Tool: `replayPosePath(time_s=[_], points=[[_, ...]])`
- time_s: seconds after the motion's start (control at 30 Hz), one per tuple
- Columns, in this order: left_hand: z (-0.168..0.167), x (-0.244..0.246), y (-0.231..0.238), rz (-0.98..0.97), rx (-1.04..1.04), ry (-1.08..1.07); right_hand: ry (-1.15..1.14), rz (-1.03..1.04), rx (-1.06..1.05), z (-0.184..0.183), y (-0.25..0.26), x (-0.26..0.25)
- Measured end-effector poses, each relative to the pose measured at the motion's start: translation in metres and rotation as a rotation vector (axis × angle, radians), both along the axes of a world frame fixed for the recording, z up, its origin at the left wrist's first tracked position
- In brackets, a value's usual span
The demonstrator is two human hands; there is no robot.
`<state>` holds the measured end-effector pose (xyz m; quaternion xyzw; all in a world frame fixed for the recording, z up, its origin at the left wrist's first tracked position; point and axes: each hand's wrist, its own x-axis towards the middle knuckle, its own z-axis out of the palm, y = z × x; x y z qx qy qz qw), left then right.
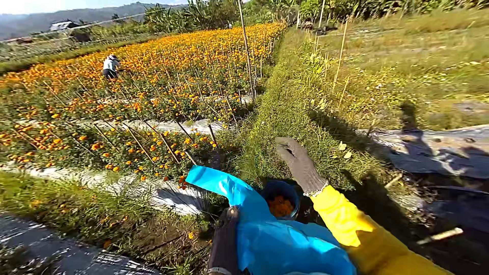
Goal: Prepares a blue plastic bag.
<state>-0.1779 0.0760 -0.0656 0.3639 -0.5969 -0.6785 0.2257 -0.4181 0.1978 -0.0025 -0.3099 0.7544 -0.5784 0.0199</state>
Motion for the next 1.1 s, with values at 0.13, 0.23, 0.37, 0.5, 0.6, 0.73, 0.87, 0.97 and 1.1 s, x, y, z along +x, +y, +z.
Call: replayPosePath(time_s=[0.13,0.23,0.37,0.5,0.6,0.73,0.87,0.97,1.1], points=[[0.011,-0.019,0.015,0.028,-0.013,0.033,0.01,0.375,0.141,-0.004,0.023,0.031],[0.002,-0.033,0.021,-0.019,-0.07,0.151,-0.017,0.546,0.327,-0.015,0.025,0.059],[0.005,-0.058,0.035,-0.015,0.112,0.315,0.026,0.428,0.384,-0.032,0.02,0.069],[0.025,-0.067,0.039,-0.002,0.156,0.37,-0.112,0.389,0.137,-0.029,0.019,0.044],[0.042,-0.063,0.032,-0.002,0.125,0.388,-0.286,0.405,0.021,-0.015,0.023,0.034],[0.045,-0.047,0.031,-0.119,0.163,0.484,-0.359,0.374,-0.021,-0.008,0.026,0.03],[0.048,-0.04,0.032,-0.195,0.028,0.353,-0.32,0.384,0.003,-0.013,0.02,0.029],[0.048,-0.044,0.03,-0.119,-0.018,0.228,-0.276,0.426,0.014,-0.017,0.012,0.028],[0.04,-0.044,0.029,0.057,-0.013,0.204,0.122,0.308,0.108,-0.027,0.005,0.031]])
